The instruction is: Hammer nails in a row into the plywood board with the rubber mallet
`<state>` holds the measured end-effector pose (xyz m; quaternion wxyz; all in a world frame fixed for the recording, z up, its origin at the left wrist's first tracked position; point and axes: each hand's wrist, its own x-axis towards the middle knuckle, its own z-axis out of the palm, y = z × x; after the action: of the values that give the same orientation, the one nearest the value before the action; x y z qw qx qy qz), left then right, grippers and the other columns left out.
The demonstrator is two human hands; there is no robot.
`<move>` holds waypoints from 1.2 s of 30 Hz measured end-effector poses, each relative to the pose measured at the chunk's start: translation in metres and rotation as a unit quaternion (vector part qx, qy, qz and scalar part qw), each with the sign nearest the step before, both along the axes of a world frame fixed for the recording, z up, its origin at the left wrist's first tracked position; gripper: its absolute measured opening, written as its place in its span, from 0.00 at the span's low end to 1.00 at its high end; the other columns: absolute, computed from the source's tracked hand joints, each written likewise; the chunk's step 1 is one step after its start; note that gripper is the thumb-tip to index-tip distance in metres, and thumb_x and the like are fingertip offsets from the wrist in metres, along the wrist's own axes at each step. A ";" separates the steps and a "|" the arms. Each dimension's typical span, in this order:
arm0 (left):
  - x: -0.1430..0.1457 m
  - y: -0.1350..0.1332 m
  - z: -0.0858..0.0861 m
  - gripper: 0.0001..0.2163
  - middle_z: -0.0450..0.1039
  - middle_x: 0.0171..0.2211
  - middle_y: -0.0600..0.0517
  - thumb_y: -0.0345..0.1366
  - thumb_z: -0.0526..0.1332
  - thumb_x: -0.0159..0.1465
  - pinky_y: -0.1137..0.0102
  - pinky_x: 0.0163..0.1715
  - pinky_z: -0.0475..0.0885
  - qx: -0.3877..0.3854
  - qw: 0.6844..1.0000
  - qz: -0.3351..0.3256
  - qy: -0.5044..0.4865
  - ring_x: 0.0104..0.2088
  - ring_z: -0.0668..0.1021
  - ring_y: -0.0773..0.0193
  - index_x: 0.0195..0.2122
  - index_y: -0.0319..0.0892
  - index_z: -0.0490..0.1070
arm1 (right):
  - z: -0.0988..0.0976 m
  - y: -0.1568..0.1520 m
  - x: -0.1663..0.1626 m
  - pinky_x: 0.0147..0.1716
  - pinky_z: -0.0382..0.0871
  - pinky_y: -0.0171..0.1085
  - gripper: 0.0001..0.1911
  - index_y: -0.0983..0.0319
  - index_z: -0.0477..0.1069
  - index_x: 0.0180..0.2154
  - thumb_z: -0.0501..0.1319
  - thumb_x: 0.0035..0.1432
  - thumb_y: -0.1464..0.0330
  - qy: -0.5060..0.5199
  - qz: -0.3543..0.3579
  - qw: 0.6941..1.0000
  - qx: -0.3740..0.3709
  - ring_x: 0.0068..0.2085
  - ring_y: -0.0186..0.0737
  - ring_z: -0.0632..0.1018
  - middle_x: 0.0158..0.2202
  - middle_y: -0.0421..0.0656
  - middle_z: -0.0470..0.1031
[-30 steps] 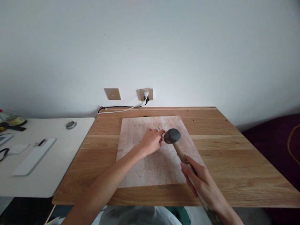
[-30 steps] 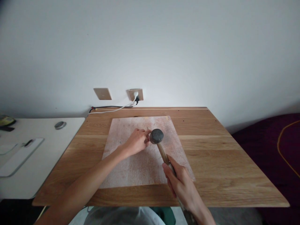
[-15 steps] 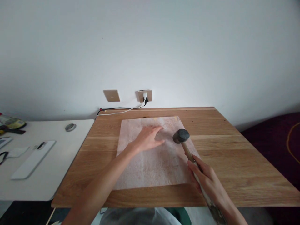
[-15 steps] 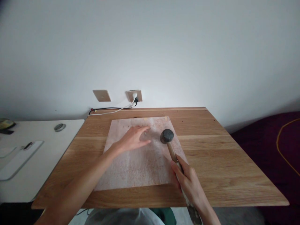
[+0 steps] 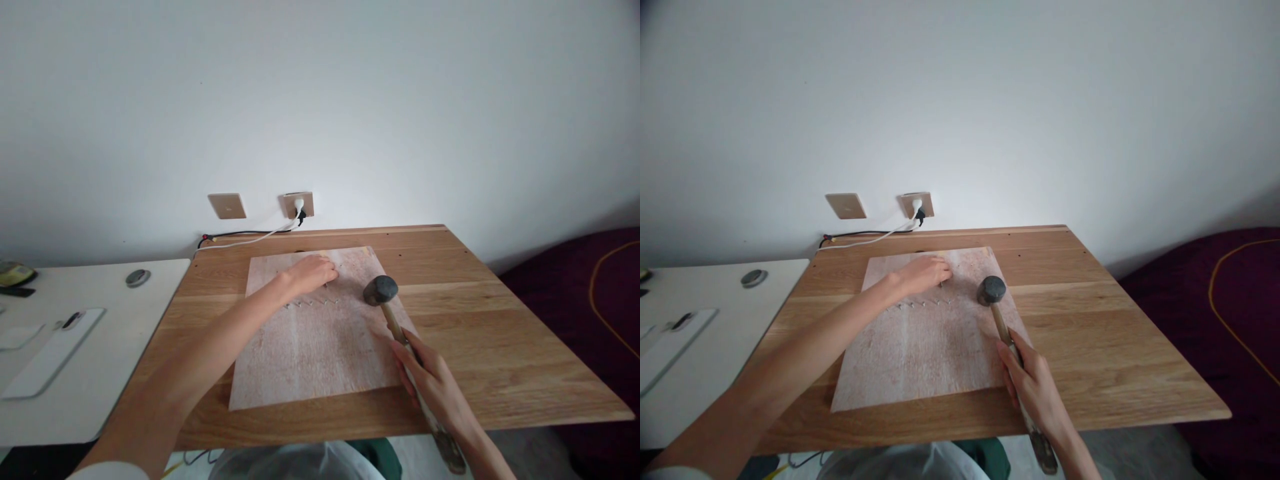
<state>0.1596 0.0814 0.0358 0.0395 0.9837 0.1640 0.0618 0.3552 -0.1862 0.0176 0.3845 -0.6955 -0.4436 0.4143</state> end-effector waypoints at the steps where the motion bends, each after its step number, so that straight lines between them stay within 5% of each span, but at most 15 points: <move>1: 0.000 -0.001 0.000 0.08 0.79 0.35 0.46 0.24 0.61 0.67 0.66 0.45 0.74 0.014 1.000 -0.010 0.008 0.41 0.81 0.58 0.33 0.40 0.79 | 0.000 0.000 0.000 0.14 0.63 0.31 0.24 0.57 0.67 0.35 0.56 0.66 0.43 -0.001 0.000 1.000 0.001 0.14 0.33 0.66 0.14 0.31 0.64; 11: -0.009 -0.012 0.017 0.12 0.80 0.40 0.48 0.25 0.60 0.66 0.69 0.41 0.73 -0.054 0.991 0.097 -0.075 0.38 0.80 0.61 0.47 0.42 0.77 | -0.005 0.003 0.002 0.12 0.61 0.30 0.24 0.57 0.65 0.33 0.56 0.66 0.43 0.013 0.005 1.000 0.013 0.14 0.32 0.64 0.14 0.30 0.63; 21: -0.016 -0.023 0.018 0.07 0.82 0.38 0.51 0.24 0.62 0.64 0.70 0.44 0.74 -0.228 0.940 0.127 -0.220 0.37 0.81 0.66 0.38 0.40 0.78 | -0.002 0.002 0.000 0.13 0.63 0.30 0.25 0.57 0.64 0.32 0.56 0.66 0.43 0.007 0.004 1.000 0.014 0.14 0.32 0.65 0.14 0.31 0.63; 27: -0.006 -0.045 0.022 0.07 0.82 0.39 0.51 0.25 0.63 0.64 0.69 0.45 0.74 -0.212 0.930 0.177 -0.244 0.40 0.82 0.63 0.40 0.41 0.77 | -0.003 0.003 0.000 0.12 0.61 0.30 0.25 0.57 0.65 0.35 0.57 0.65 0.42 0.026 -0.005 1.000 0.012 0.14 0.32 0.64 0.14 0.30 0.63; 36: 0.026 -0.078 0.011 0.08 0.82 0.35 0.50 0.24 0.61 0.65 0.68 0.42 0.72 -0.146 0.979 0.120 -0.079 0.37 0.82 0.60 0.36 0.43 0.77 | -0.002 0.004 0.000 0.11 0.60 0.29 0.23 0.57 0.66 0.34 0.58 0.64 0.44 0.050 -0.016 0.999 0.013 0.14 0.31 0.63 0.15 0.30 0.62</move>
<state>0.1852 0.0037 0.0469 0.1874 0.9328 0.2840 0.1191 0.3548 -0.1825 0.0153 0.4219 -0.6756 -0.4180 0.4369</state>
